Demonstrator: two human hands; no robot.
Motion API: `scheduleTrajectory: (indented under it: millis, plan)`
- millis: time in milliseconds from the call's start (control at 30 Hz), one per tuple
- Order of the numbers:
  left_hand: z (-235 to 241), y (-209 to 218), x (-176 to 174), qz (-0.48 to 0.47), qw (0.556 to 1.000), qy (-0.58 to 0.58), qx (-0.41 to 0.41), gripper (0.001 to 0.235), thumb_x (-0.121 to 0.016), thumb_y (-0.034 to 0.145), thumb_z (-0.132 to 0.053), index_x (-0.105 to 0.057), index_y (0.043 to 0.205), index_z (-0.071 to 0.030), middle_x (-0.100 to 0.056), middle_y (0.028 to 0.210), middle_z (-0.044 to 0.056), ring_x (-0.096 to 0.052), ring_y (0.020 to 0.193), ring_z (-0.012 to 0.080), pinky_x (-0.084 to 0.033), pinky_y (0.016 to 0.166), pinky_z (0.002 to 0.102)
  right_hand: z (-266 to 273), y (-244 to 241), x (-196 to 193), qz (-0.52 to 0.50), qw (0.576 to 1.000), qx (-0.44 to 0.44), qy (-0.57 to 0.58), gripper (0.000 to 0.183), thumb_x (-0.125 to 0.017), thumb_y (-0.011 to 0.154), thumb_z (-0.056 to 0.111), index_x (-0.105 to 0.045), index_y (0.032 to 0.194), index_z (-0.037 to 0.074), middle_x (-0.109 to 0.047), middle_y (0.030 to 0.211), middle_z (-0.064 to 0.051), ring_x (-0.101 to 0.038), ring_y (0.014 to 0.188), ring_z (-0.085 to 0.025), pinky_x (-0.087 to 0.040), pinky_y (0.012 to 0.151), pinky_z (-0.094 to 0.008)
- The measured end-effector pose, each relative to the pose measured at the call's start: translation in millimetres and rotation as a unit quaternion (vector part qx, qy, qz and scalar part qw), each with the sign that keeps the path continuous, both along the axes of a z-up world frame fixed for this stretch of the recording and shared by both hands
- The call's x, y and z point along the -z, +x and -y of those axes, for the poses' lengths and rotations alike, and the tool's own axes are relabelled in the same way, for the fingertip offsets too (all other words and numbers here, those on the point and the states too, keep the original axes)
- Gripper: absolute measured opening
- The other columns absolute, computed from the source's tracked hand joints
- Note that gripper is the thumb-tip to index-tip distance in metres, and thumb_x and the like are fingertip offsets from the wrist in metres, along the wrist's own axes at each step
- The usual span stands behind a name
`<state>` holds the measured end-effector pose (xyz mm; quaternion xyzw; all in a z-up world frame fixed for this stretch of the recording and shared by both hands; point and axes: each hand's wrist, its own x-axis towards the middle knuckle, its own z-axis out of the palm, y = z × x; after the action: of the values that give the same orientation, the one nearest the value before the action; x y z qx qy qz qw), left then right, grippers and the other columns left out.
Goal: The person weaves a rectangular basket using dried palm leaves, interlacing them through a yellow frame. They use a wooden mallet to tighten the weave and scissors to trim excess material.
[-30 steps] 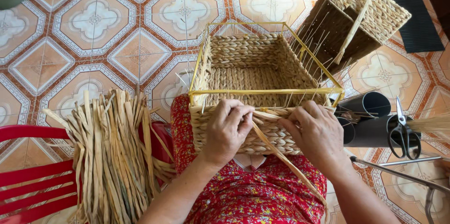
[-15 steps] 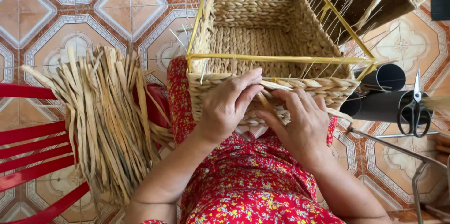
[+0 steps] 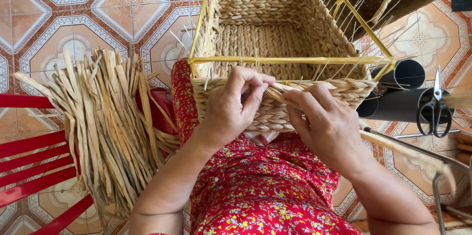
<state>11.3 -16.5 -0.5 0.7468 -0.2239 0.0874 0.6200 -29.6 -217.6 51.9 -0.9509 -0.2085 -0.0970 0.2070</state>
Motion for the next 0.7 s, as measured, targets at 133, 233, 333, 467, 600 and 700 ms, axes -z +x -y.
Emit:
scheduleTrajectory:
  millis: [133,233,333,467,600,700]
  plan:
    - [-10,5,-15,-0.012,0.995,0.095,0.028,0.024,-0.068,0.098,0.003,-0.051,0.113,-0.006,-0.077,0.1,0.006,-0.074,0.073,0.0128,-0.059,0.063,0.025,1,9,-11,0.029,0.999,-0.017,-0.025,0.022,-0.075,0.09,0.011,-0.071,0.112,0.012,-0.061,0.09,-0.006,-0.065,0.072,-0.023,-0.051,0.061,-0.037]
    - [-15,10,-25,0.046,0.987,0.132,0.074,0.032,-0.074,0.094,-0.005,-0.053,0.119,-0.006,-0.073,0.102,0.006,-0.076,0.082,0.016,-0.062,0.072,0.026,3,9,-15,0.04,0.998,-0.031,-0.04,0.02,-0.076,0.09,0.013,-0.073,0.11,0.014,-0.063,0.091,-0.003,-0.064,0.074,-0.022,-0.052,0.065,-0.037]
    - [-10,11,-29,0.11,0.969,0.209,0.076,0.036,-0.079,0.087,-0.017,-0.061,0.117,-0.008,-0.069,0.098,0.006,-0.073,0.075,0.0184,-0.062,0.066,0.026,8,12,-16,0.039,0.997,-0.036,-0.051,0.021,-0.077,0.09,0.015,-0.076,0.11,0.016,-0.063,0.09,-0.002,-0.063,0.074,-0.02,-0.051,0.067,-0.036]
    - [6,6,-22,0.139,0.948,0.285,0.004,0.023,-0.08,0.093,-0.019,-0.067,0.11,-0.009,-0.065,0.091,0.005,-0.07,0.066,0.0153,-0.06,0.059,0.028,26,23,-15,0.053,0.995,-0.053,-0.063,0.023,-0.079,0.091,0.016,-0.076,0.114,0.013,-0.066,0.095,-0.002,-0.063,0.08,-0.018,-0.05,0.07,-0.034]
    - [8,1,-9,0.13,0.962,0.241,-0.011,0.015,-0.076,0.099,-0.009,-0.067,0.112,-0.006,-0.064,0.093,0.004,-0.066,0.064,0.0116,-0.058,0.053,0.021,87,21,-25,0.093,0.991,-0.009,-0.091,0.017,-0.077,0.101,0.01,-0.075,0.118,0.011,-0.069,0.1,-0.007,-0.064,0.085,-0.014,-0.049,0.072,-0.029]
    - [6,1,-3,0.17,0.957,0.235,-0.018,0.015,-0.075,0.099,-0.009,-0.068,0.11,-0.005,-0.062,0.092,0.003,-0.066,0.067,0.012,-0.058,0.055,0.022,147,5,-27,0.043,0.994,0.071,-0.076,0.017,-0.076,0.1,0.012,-0.074,0.117,0.01,-0.069,0.101,-0.008,-0.065,0.087,-0.016,-0.051,0.075,-0.03]
